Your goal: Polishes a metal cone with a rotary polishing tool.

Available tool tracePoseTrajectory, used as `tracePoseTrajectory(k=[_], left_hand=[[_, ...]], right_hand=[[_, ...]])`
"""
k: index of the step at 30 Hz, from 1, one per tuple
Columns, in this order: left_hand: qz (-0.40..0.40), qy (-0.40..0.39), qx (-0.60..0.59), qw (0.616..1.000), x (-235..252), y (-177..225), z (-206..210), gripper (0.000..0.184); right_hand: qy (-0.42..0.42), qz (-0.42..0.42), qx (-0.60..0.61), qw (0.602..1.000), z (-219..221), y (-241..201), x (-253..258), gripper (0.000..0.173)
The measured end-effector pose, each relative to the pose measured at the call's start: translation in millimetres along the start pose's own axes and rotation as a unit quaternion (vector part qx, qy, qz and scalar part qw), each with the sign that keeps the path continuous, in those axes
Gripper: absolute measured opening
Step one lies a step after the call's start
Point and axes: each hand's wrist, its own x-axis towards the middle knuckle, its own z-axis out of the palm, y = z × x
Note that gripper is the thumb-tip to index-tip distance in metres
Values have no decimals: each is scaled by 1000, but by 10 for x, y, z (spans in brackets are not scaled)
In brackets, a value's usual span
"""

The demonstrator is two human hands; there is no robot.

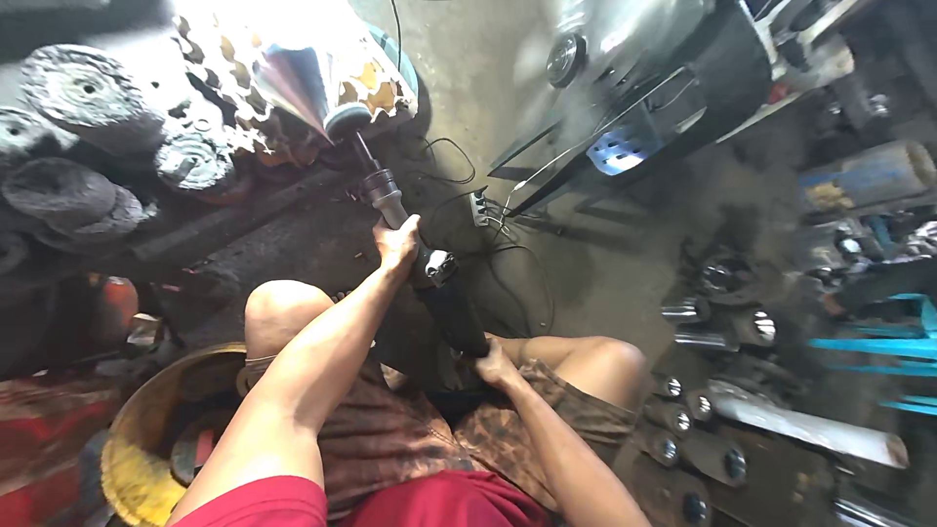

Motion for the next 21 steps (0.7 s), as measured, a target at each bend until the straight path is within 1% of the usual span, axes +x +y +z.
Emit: tracePoseTrajectory(k=[6, 10, 16, 21], left_hand=[[16, -8, -42, 999, -59, -17, -126, 18], [3, -13, -93, 996, -89, -40, -184, 16], [-12, -8, -98, 995, -111, -42, -280, 16], [-12, -8, -116, 993, -95, -59, -235, 19]], right_hand=[[-8, -26, -44, 999, 5, -18, 0, 44], [-9, -42, -54, 998, 8, -30, -22, 41], [-9, -64, -64, 996, 17, -39, -22, 36], [-8, -57, -61, 996, 8, -19, -17, 39]])
